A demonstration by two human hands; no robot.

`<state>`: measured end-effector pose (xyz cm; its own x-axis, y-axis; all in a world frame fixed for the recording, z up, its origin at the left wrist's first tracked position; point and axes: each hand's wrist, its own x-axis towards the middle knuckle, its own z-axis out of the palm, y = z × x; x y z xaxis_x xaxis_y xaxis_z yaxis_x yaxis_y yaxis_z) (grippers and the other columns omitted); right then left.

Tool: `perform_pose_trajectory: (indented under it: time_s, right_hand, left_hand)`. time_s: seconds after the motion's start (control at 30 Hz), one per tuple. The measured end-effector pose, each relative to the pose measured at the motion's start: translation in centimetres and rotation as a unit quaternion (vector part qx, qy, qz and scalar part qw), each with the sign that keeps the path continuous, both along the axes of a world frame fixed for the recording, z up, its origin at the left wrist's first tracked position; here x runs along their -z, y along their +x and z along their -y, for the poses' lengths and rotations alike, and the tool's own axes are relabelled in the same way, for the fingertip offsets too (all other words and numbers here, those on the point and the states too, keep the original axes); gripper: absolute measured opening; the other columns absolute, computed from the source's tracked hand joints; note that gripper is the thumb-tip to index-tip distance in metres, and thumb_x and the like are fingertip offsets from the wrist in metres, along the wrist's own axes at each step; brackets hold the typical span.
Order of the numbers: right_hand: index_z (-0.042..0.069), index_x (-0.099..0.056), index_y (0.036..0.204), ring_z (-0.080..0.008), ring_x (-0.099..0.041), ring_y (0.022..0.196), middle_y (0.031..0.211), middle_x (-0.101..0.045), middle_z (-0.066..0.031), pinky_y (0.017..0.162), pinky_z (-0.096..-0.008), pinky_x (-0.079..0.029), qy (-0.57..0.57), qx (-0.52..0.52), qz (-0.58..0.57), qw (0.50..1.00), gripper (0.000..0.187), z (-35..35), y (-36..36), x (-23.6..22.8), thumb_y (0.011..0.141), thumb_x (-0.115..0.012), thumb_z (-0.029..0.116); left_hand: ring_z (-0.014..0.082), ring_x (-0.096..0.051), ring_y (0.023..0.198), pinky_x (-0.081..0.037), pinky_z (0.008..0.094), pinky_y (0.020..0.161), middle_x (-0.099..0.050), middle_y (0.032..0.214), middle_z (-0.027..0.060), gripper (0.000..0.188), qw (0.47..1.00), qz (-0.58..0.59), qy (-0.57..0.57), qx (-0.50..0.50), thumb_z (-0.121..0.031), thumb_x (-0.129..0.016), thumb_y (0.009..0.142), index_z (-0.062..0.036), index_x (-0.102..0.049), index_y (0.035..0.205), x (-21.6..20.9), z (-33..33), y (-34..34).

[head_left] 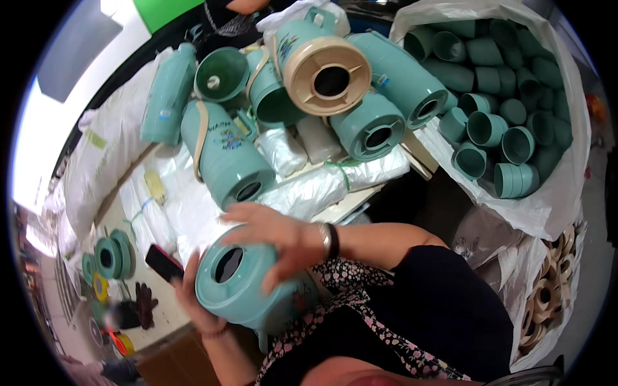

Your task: The person places lids on flasks, wraps each flask in a plastic bag, and then places the flasks and matching cups into a large cardboard box.

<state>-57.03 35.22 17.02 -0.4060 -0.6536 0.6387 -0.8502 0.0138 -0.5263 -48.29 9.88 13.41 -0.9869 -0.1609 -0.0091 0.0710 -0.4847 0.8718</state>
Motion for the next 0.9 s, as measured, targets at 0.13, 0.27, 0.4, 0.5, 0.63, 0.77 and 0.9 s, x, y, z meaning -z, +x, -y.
perform_pose_trajectory:
  time_s: [0.13, 0.27, 0.4, 0.5, 0.63, 0.77, 0.9]
  right_hand:
    - [0.005, -0.037, 0.133, -0.0349, -0.025, 0.132, 0.14, -0.029, -0.0218, 0.107, -0.0438, -0.023, -0.071, -0.054, 0.081, 0.993, 0.088, 1.2, 1.6, -1.0, 0.065, -0.074, 0.049]
    - [0.005, -0.029, 0.137, -0.0338, -0.022, 0.134, 0.144, -0.021, -0.0212, 0.108, -0.0405, -0.02, 0.011, 0.031, 0.204, 0.978, 0.096, -2.6, -2.5, 1.2, 0.065, -0.074, 0.049]
    - [0.008, -0.03, 0.138, -0.0334, -0.024, 0.133, 0.146, -0.018, -0.0219, 0.107, -0.0407, -0.023, -0.038, -0.034, 0.065, 0.997, 0.094, 3.1, 0.3, 2.8, 0.063, -0.077, 0.041]
    - [0.005, -0.028, 0.139, -0.0304, -0.025, 0.133, 0.144, -0.024, -0.0177, 0.108, -0.0404, -0.02, -0.047, 0.011, 0.329, 0.943, 0.099, -3.8, -2.3, 2.1, 0.063, -0.077, 0.046]
    - [0.006, -0.03, 0.137, -0.0285, -0.028, 0.132, 0.141, -0.029, -0.017, 0.107, -0.042, -0.022, -0.001, -0.054, 0.137, 0.989, 0.094, 1.1, 0.9, -0.9, 0.065, -0.078, 0.04]
    - [0.003, -0.035, 0.133, -0.0273, -0.031, 0.129, 0.135, -0.036, -0.0147, 0.107, -0.0413, -0.023, -0.172, 0.062, 0.393, 0.901, 0.085, -1.9, -2.1, 2.9, 0.067, -0.075, 0.04]
    - [0.009, -0.049, 0.121, -0.0317, -0.034, 0.125, 0.13, -0.039, -0.0166, 0.105, -0.0404, -0.025, 0.01, 0.002, 0.119, 0.993, 0.067, 2.8, 0.8, -1.4, 0.066, -0.077, 0.036]
  left_hand:
    - [0.0285, -0.052, 0.111, -0.041, 0.0391, 0.094, -0.052, 0.121, 0.0236, 0.064, 0.989, -0.01, -0.075, -0.124, -0.051, -0.023, 0.094, -0.0003, -0.042, 0.128, 1.7, 3.0, -0.9]
    - [0.0266, -0.045, 0.12, -0.039, 0.0412, 0.1, -0.048, 0.127, 0.018, 0.058, 0.984, -0.085, -0.079, 0.135, -0.045, -0.02, 0.095, -0.0038, -0.035, 0.132, -3.2, 3.6, 2.6]
    - [0.0251, -0.051, 0.109, -0.038, 0.0382, 0.096, -0.055, 0.116, 0.0168, 0.062, 0.994, 0.068, 0.081, -0.032, -0.051, -0.03, 0.093, 0.0004, -0.047, 0.124, -1.0, 0.1, 0.5]
    - [0.0192, -0.058, 0.09, -0.044, 0.0338, 0.086, -0.063, 0.104, 0.0162, 0.066, 0.995, 0.01, -0.093, -0.042, -0.053, -0.026, 0.092, 0.0017, -0.051, 0.119, -3.8, 0.8, 1.9]
    - [0.0203, -0.059, 0.091, -0.045, 0.0356, 0.086, -0.06, 0.111, 0.0129, 0.051, 0.99, 0.082, 0.044, -0.104, -0.043, -0.036, 0.095, 0.0005, -0.051, 0.116, -3.5, -2.9, 1.3]
    - [0.0235, -0.049, 0.113, -0.041, 0.0391, 0.095, -0.049, 0.124, 0.0169, 0.045, 0.97, -0.024, -0.161, -0.183, -0.031, -0.042, 0.092, -0.0006, -0.044, 0.125, -3.4, 1.8, 0.4]
    - [0.0267, -0.031, 0.129, -0.026, 0.04, 0.106, -0.037, 0.137, 0.0151, 0.068, 0.977, -0.087, -0.193, -0.024, -0.043, -0.056, 0.082, -0.0025, -0.035, 0.133, -1.4, 0.1, 0.9]
